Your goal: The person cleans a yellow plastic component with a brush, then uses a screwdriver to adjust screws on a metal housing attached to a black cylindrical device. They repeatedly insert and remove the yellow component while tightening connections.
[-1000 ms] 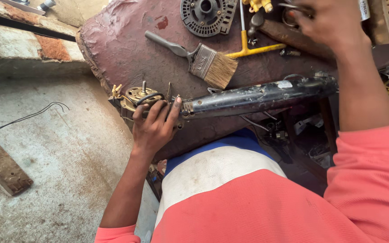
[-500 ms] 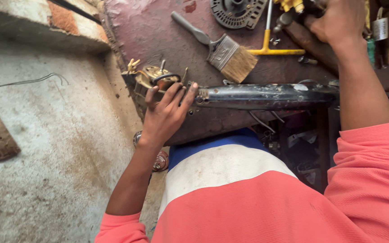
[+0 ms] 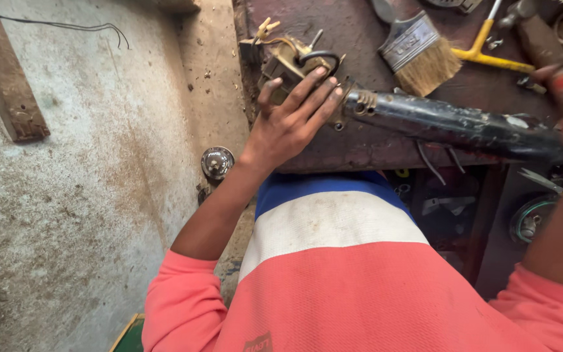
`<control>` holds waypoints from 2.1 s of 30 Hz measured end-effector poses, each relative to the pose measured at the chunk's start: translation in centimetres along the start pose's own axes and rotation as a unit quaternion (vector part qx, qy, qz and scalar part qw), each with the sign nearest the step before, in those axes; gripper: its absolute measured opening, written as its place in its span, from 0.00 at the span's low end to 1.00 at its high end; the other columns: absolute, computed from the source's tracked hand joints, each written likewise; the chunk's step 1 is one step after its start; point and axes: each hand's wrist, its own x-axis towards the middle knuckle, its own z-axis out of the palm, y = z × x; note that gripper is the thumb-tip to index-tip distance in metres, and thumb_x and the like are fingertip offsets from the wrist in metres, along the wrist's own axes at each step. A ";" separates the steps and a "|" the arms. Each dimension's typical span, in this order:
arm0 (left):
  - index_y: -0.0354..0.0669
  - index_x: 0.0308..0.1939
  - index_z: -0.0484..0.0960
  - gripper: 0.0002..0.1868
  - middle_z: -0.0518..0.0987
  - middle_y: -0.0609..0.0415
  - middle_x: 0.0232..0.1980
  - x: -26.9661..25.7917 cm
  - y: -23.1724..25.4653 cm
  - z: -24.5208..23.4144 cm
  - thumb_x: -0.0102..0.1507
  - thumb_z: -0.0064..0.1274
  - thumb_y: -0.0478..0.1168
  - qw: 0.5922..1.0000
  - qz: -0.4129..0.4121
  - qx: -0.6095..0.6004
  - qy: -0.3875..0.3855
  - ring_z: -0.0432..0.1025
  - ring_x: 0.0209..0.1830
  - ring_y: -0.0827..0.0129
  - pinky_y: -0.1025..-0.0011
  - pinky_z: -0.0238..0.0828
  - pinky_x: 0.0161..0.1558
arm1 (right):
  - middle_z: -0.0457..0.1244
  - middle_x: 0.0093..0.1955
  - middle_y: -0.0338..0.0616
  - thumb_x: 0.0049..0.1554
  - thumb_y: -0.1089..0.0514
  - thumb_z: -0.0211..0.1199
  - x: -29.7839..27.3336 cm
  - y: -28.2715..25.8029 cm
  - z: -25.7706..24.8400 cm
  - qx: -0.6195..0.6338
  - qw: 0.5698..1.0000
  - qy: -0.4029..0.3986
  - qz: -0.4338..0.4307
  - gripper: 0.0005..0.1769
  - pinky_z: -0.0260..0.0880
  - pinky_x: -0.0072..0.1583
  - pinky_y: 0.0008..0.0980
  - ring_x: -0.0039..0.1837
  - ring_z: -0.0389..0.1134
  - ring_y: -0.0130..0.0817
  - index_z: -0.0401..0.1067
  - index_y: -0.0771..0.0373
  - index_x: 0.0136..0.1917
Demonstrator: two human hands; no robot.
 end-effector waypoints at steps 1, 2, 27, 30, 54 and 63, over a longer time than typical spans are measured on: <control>0.67 0.73 0.74 0.21 0.74 0.70 0.74 0.2 -0.3 0.4 0.75 0.54 0.46 1.000 0.002 -0.014 0.007 0.56 0.81 0.75 0.52 0.19 0.79 | 0.70 0.50 0.46 0.61 0.66 0.67 -1.8 -1.9 0.9 0.046 0.998 -0.027 0.015 0.07 0.66 0.42 0.22 0.41 0.67 0.26 0.76 0.67 0.54; 0.67 0.73 0.74 0.23 0.74 0.71 0.73 0.4 -0.6 0.6 0.74 0.57 0.46 1.000 0.005 -0.028 0.013 0.56 0.81 0.74 0.53 0.20 0.79 | 0.70 0.51 0.45 0.62 0.66 0.66 -3.3 -3.5 2.4 0.087 0.994 -0.055 0.029 0.06 0.66 0.42 0.21 0.40 0.67 0.23 0.76 0.67 0.54; 0.52 0.72 0.77 0.21 0.79 0.61 0.62 1.4 -2.4 1.9 0.74 0.54 0.41 0.985 0.032 -0.158 0.054 0.56 0.80 0.69 0.52 0.38 0.74 | 0.70 0.56 0.49 0.60 0.73 0.74 -7.7 -12.0 17.2 0.007 0.985 -0.002 -0.172 0.10 0.77 0.52 0.30 0.53 0.75 0.38 0.79 0.67 0.53; 0.53 0.72 0.77 0.20 0.79 0.61 0.62 1.4 -2.4 2.1 0.75 0.54 0.41 0.986 0.033 -0.151 0.058 0.56 0.80 0.69 0.52 0.36 0.75 | 0.70 0.57 0.49 0.59 0.74 0.73 -7.7 -12.1 17.0 -0.006 0.984 -0.016 -0.176 0.10 0.77 0.51 0.29 0.52 0.75 0.38 0.79 0.66 0.53; 0.55 0.68 0.79 0.17 0.81 0.64 0.58 1.5 -1.8 2.5 0.75 0.54 0.43 0.986 0.015 -0.147 0.076 0.58 0.78 0.71 0.52 0.37 0.74 | 0.58 0.25 0.37 0.63 0.47 0.61 -9.7 -11.0 21.7 0.476 0.807 -0.032 0.348 0.20 0.49 0.25 0.23 0.23 0.54 0.23 0.75 0.67 0.45; 0.54 0.68 0.79 0.18 0.81 0.64 0.57 1.6 -2.0 2.5 0.73 0.54 0.40 0.985 0.020 -0.154 0.073 0.58 0.78 0.71 0.52 0.39 0.73 | 0.63 0.33 0.41 0.61 0.52 0.61 -9.8 -9.8 24.0 0.504 0.808 0.052 0.300 0.14 0.54 0.28 0.25 0.27 0.57 0.24 0.72 0.66 0.42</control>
